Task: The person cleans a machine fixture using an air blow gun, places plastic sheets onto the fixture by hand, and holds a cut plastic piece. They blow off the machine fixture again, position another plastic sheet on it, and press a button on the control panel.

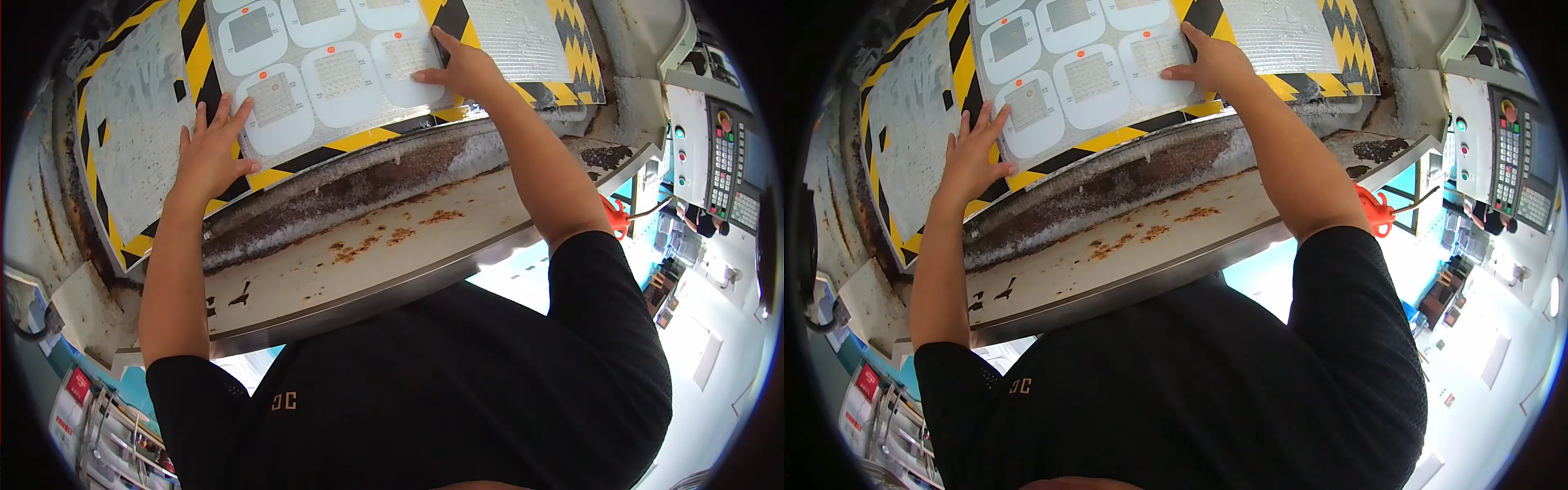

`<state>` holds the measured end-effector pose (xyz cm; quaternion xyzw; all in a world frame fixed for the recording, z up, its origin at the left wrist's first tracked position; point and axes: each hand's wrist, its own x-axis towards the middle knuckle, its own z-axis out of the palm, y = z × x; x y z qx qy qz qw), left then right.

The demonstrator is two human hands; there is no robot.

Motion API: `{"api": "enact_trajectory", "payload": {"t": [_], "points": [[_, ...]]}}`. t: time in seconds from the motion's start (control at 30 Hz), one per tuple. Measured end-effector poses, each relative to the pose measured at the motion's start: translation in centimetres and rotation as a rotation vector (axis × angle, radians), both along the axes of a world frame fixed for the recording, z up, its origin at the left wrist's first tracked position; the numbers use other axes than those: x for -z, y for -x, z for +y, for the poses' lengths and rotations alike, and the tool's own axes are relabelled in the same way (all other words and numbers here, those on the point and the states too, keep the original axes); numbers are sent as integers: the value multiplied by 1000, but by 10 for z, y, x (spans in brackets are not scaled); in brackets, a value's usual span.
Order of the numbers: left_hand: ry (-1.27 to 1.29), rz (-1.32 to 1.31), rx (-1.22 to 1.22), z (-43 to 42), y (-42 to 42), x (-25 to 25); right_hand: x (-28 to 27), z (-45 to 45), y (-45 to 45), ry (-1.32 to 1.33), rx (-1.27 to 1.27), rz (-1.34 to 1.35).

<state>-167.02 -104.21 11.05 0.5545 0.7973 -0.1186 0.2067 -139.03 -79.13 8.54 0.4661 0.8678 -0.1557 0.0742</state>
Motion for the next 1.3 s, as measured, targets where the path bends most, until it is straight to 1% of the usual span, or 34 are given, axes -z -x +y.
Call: {"api": "enact_trajectory", "payload": {"t": [0.13,0.27,0.33,0.4,0.5,0.77,0.9,1.0,1.03,1.17,1.3], "points": [[-34,-2,8,-3,2,4,-8,2,1,49,-20,-28],[-67,-41,38,-9,10,14,9,12,-4,48,-30,42],[-82,-68,20,-12,13,19,11,13,-3,22,-55,18],[-68,-4,29,-12,11,19,-4,6,6,63,-36,-46],[-61,27,21,-12,10,21,0,6,6,68,-25,-41],[-45,8,7,-10,9,17,-6,2,9,70,-19,-44],[-38,-26,11,-11,11,14,-16,-2,13,115,20,-33],[-1,-75,-2,-9,12,7,-10,2,8,56,-32,34],[8,-94,1,-8,13,2,-12,2,9,89,-7,20],[36,-133,-4,-5,14,-7,-16,0,9,82,-9,52],[22,-136,2,-6,15,-7,-25,-4,12,139,27,52]]}}
